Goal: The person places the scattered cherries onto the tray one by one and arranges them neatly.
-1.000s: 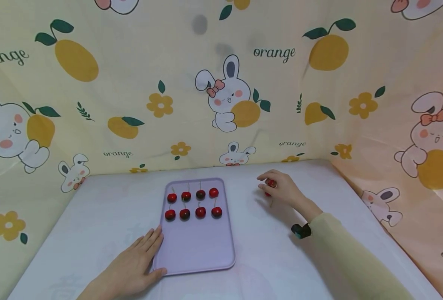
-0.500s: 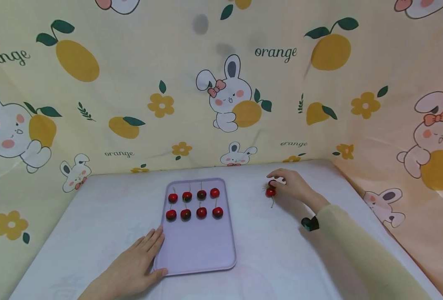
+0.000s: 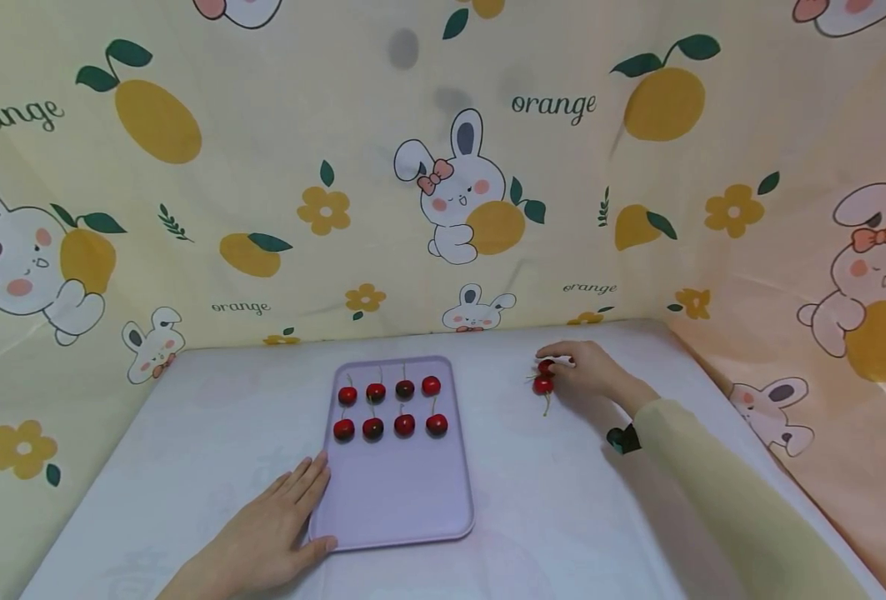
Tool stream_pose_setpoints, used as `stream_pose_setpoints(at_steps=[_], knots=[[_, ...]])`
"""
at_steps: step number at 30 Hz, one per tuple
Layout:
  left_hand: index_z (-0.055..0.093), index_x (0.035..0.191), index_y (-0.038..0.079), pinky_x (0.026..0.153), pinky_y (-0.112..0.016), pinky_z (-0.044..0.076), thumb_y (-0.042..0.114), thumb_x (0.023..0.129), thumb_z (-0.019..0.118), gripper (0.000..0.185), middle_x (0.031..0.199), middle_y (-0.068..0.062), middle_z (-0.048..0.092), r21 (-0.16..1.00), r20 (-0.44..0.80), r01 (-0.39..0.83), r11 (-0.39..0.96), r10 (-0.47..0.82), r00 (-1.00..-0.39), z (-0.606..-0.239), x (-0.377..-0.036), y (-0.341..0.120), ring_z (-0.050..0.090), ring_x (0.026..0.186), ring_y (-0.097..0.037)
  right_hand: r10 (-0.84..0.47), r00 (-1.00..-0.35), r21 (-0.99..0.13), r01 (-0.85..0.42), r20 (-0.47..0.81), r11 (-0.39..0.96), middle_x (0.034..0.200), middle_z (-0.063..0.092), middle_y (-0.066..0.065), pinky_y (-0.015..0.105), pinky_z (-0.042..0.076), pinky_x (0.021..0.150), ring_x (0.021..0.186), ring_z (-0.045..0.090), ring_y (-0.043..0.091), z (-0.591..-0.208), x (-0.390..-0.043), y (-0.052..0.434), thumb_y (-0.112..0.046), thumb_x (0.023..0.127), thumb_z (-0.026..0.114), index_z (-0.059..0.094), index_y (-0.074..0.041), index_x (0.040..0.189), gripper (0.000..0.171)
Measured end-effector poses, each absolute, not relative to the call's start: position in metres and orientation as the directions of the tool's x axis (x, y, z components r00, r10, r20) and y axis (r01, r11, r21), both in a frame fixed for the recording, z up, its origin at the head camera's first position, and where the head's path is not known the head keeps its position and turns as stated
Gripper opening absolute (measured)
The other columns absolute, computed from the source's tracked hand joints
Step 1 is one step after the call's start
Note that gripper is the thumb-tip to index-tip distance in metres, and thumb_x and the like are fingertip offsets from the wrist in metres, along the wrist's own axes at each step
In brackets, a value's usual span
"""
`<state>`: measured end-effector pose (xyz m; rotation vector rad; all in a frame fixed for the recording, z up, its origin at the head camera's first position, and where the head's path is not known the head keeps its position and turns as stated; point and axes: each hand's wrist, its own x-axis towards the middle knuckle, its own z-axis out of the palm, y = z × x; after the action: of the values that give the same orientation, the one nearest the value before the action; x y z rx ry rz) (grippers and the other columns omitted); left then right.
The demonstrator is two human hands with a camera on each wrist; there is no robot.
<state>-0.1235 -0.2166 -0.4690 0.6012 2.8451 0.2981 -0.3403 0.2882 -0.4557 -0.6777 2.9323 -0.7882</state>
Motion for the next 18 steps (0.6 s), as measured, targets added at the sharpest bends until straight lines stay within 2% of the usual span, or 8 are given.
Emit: stream_pose_setpoints(at_steps=[5, 9, 18], knots=[[0.041, 0.158, 0.0, 0.124, -0.058, 0.027, 0.07, 0.093, 0.058, 0.097, 0.169, -0.015, 0.029, 0.239, -0.168, 0.37, 0.898, 0.413, -0.895, -0.4697, -0.1242, -0.2164, 0.026, 0.156, -0.038, -0.422, -0.906, -0.492, -0.377, 0.021, 0.785, 0.137, 0.068, 0.014, 0.059, 0.049, 0.107, 0.13, 0.059, 0.038, -0.4567, -0.3448, 0.2894, -0.002, 0.101, 0.062, 0.071, -0.01, 0.133, 0.035], [0.041, 0.157, 0.0, 0.124, -0.057, 0.027, 0.071, 0.093, 0.058, 0.097, 0.169, -0.015, 0.029, 0.231, -0.163, 0.372, 0.899, 0.413, -0.896, -0.4715, -0.1247, -0.2164, 0.026, 0.156, -0.038, -0.422, -0.907, -0.504, -0.366, 0.005, 0.782, 0.132, 0.07, 0.014, 0.055, 0.053, 0.103, 0.124, 0.062, 0.035, -0.4577, -0.3464, 0.2908, 0.002, 0.1, 0.06, 0.073, -0.009, 0.131, 0.035], [0.042, 0.157, 0.0, 0.124, -0.058, 0.028, 0.071, 0.093, 0.057, 0.097, 0.169, -0.015, 0.029, 0.222, -0.156, 0.379, 0.898, 0.417, -0.895, -0.4732, -0.1248, -0.2174, 0.027, 0.156, -0.038, -0.472, -0.879, -0.481, -0.445, 0.073, 0.755, 0.12, 0.071, 0.012, 0.051, 0.058, 0.095, 0.111, 0.066, 0.033, -0.4616, -0.3456, 0.2951, 0.0, 0.099, 0.065, 0.077, -0.005, 0.12, 0.024]])
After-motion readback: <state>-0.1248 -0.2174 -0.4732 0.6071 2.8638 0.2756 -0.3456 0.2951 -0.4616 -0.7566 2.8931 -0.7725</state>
